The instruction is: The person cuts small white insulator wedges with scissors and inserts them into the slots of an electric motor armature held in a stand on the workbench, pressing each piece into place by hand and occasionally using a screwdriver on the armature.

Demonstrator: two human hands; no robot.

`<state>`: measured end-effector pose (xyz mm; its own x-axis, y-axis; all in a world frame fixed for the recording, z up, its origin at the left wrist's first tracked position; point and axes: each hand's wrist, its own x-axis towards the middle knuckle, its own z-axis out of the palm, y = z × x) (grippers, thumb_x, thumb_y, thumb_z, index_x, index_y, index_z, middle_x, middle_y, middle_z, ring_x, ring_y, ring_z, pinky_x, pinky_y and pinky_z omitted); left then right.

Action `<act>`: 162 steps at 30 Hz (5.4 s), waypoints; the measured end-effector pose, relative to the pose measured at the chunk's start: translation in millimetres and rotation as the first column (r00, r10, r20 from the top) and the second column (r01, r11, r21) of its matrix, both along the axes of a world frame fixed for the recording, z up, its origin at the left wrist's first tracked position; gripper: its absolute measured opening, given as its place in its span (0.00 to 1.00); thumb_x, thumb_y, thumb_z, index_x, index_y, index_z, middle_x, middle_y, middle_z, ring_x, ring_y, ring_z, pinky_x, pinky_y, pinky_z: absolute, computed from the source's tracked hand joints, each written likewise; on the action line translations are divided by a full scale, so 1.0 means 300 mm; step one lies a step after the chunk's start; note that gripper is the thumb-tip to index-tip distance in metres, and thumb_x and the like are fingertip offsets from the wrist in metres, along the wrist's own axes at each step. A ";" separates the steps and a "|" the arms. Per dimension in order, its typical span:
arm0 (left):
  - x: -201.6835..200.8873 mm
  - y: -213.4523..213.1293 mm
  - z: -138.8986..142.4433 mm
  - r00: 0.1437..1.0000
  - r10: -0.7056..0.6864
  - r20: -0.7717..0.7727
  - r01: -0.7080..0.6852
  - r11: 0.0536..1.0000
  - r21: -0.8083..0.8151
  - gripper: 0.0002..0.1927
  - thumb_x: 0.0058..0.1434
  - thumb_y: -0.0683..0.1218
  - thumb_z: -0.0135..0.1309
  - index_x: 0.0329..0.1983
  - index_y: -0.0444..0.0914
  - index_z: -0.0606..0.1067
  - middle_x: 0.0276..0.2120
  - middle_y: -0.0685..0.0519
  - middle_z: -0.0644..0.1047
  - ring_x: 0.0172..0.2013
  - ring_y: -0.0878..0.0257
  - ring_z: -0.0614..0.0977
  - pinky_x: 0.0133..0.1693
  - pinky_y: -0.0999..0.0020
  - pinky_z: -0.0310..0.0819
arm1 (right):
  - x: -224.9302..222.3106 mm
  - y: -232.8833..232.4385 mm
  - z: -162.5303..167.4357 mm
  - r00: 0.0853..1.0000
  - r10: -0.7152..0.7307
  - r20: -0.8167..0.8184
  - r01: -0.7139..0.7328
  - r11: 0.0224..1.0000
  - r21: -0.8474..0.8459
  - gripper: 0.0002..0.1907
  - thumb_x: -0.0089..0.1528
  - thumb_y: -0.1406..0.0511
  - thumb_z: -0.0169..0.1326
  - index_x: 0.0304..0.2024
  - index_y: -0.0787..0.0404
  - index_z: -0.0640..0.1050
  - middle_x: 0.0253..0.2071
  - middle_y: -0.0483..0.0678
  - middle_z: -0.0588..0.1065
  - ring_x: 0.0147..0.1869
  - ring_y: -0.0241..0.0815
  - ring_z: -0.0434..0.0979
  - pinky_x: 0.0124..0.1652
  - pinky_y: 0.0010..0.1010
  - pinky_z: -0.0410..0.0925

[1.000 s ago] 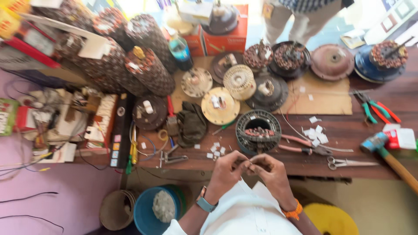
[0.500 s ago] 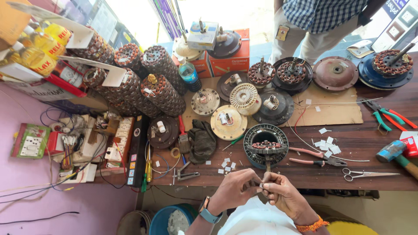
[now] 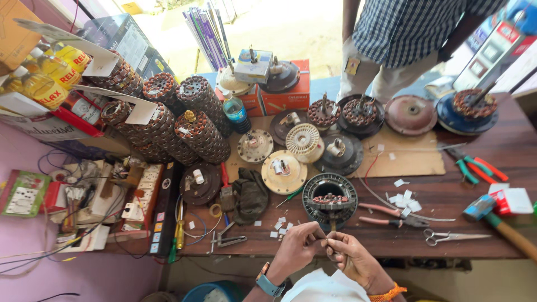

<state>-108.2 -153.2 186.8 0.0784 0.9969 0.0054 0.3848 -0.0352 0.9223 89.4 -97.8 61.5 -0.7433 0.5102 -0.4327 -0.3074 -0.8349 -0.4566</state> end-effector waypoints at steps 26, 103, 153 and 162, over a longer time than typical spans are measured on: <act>-0.009 0.269 -0.317 1.000 0.018 0.018 -0.023 0.937 0.348 0.31 0.51 0.34 0.65 0.59 0.41 0.74 0.57 0.50 0.80 0.51 0.54 0.85 0.53 0.63 0.81 | 0.231 -0.052 0.153 0.485 -0.470 -0.737 0.600 0.793 -0.111 0.09 0.68 0.71 0.57 0.48 0.55 0.73 0.46 0.42 0.71 0.47 0.38 0.65 0.47 0.31 0.64; 0.066 0.197 -0.372 0.927 0.372 -0.040 -0.303 0.809 0.504 0.29 0.56 0.28 0.53 0.56 0.47 0.80 0.56 0.48 0.71 0.58 0.50 0.78 0.59 0.55 0.79 | -0.048 0.199 0.011 0.757 -0.653 0.037 -0.145 -0.112 0.983 0.08 0.62 0.79 0.59 0.41 0.67 0.75 0.55 0.58 0.77 0.54 0.51 0.83 0.50 0.34 0.76; -0.005 0.248 -0.122 0.942 0.150 -0.299 -0.090 0.974 0.206 0.18 0.64 0.47 0.59 0.56 0.44 0.71 0.42 0.52 0.79 0.46 0.51 0.80 0.45 0.54 0.74 | -0.054 0.209 0.173 0.676 -0.737 -0.024 -0.227 -0.239 0.944 0.09 0.61 0.79 0.61 0.42 0.66 0.80 0.42 0.52 0.79 0.44 0.44 0.81 0.43 0.31 0.75; -0.021 0.254 -0.126 0.932 0.125 -0.340 -0.067 0.982 0.178 0.22 0.64 0.49 0.59 0.60 0.45 0.70 0.40 0.52 0.79 0.45 0.51 0.80 0.44 0.54 0.75 | -0.045 0.219 0.267 0.723 -0.681 0.118 -0.319 -0.178 0.931 0.09 0.61 0.77 0.64 0.42 0.65 0.81 0.39 0.51 0.80 0.42 0.43 0.82 0.40 0.31 0.74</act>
